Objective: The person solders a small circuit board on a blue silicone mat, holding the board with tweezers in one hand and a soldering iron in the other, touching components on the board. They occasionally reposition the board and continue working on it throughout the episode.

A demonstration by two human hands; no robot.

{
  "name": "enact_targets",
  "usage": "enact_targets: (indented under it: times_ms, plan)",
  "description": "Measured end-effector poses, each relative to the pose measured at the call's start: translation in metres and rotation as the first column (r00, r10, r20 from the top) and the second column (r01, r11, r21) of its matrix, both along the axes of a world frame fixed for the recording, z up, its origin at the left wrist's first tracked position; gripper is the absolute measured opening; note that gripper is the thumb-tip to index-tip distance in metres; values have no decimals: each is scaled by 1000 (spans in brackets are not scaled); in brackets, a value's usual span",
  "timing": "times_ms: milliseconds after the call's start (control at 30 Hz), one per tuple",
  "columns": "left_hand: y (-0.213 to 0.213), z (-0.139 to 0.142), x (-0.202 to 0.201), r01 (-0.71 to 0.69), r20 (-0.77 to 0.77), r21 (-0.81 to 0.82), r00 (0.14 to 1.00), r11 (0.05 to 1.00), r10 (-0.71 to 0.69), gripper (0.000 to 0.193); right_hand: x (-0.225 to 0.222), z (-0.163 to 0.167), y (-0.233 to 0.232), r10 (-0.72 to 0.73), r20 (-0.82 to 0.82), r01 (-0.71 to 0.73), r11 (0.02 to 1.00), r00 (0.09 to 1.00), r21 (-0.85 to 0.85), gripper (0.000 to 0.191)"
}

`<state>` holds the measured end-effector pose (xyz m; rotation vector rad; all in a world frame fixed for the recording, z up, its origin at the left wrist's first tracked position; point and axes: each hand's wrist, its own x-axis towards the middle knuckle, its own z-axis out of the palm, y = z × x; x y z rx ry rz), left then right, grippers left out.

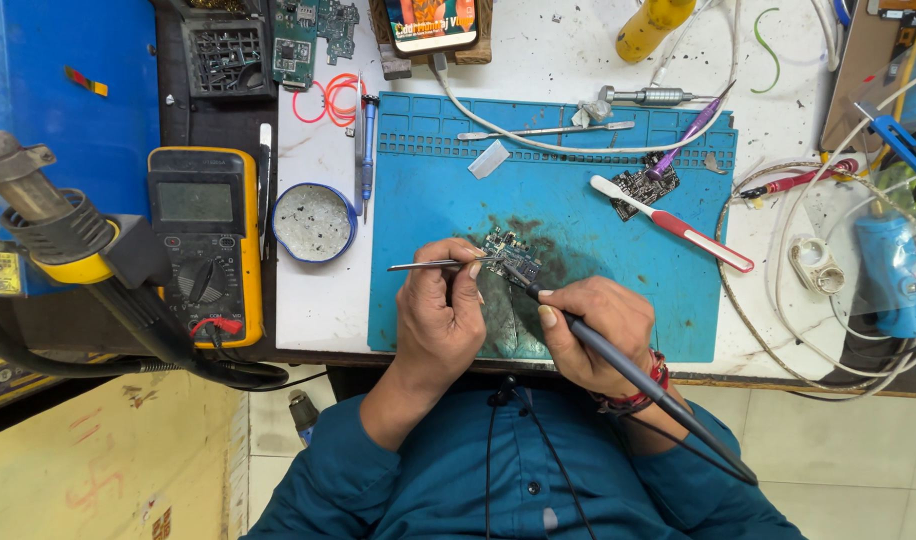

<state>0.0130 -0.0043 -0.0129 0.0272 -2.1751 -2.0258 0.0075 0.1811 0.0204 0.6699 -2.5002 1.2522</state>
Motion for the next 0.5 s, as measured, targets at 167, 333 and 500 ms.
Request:
enact_targets:
  times_ms: [167, 333, 500]
  plan:
    - [1, 0, 0, -1, -7, 13, 1000, 1000, 1, 18, -1, 0, 1, 20, 9, -20, 1000, 1000, -9, 9]
    - [0, -1, 1, 4, 18, 16, 1000, 1000, -4, 18, 0, 0, 0, 12, 3, -12, 1000, 1000, 1, 10]
    - [0, 0, 0, 0, 13, 6, 1000, 1000, -1, 18, 1, 1, 0, -10, 6, 10, 1000, 1000, 3, 11]
